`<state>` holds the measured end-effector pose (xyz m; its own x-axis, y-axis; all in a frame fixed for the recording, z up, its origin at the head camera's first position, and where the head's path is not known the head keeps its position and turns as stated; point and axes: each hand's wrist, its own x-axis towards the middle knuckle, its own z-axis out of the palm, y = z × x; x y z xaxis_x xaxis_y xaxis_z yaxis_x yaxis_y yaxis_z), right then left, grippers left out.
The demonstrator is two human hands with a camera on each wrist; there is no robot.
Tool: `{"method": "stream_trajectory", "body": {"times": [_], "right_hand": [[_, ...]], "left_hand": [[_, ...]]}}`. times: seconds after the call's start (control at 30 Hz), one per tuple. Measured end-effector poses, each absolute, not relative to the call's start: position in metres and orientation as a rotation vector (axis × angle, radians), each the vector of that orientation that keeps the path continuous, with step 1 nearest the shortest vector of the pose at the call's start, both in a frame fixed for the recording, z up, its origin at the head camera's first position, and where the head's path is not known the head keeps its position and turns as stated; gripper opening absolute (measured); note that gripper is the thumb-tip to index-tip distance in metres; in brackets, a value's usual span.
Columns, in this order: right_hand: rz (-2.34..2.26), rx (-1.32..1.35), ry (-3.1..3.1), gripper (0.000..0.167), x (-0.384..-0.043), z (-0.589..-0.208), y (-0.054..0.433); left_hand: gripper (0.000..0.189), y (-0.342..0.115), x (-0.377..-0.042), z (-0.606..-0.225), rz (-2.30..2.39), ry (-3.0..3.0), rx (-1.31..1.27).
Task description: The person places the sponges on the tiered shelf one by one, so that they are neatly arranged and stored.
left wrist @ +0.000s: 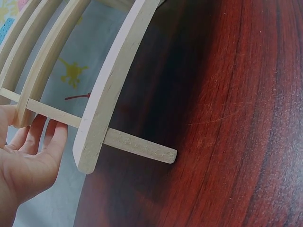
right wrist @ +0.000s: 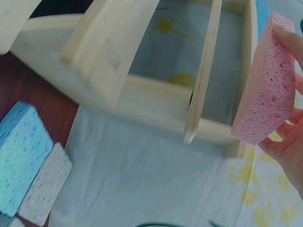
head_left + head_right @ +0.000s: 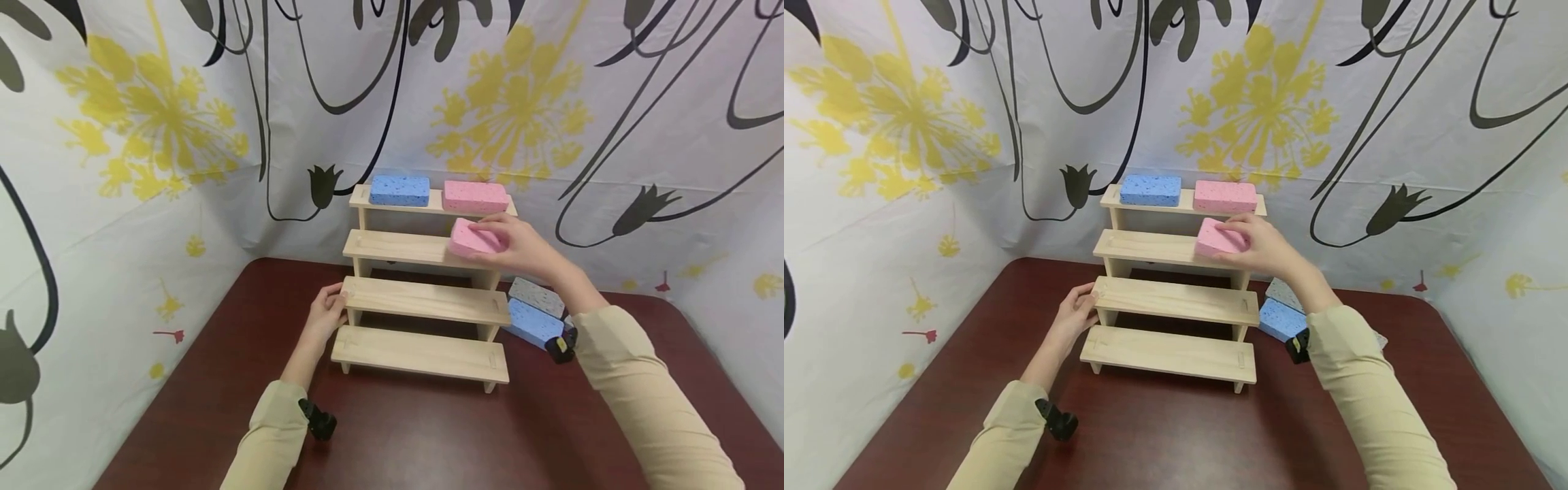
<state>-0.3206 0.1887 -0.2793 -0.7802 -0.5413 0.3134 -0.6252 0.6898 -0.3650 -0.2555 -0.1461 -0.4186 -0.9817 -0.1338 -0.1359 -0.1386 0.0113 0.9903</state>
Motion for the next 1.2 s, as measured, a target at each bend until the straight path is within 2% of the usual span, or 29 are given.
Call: {"method": "stream_trajectory", "body": {"times": [0.53,0.93,1.2], "right_hand": [[0.724,1.131,-2.665,0.048,-0.35,-0.279,0.115],[0.883,1.182,-2.707,0.051,-0.363,-0.3,0.073],[0.692,1.327,-2.666,0.057,-0.372,-0.317,0.063]], "left_hand": [[0.04,-0.149,-0.256,-0.416,2.189,2.259,-0.298],[0.041,-0.143,-0.255,-0.424,2.215,2.246,-0.275],[0.043,-0.147,-0.253,-0.424,2.179,2.277,-0.279]]}}
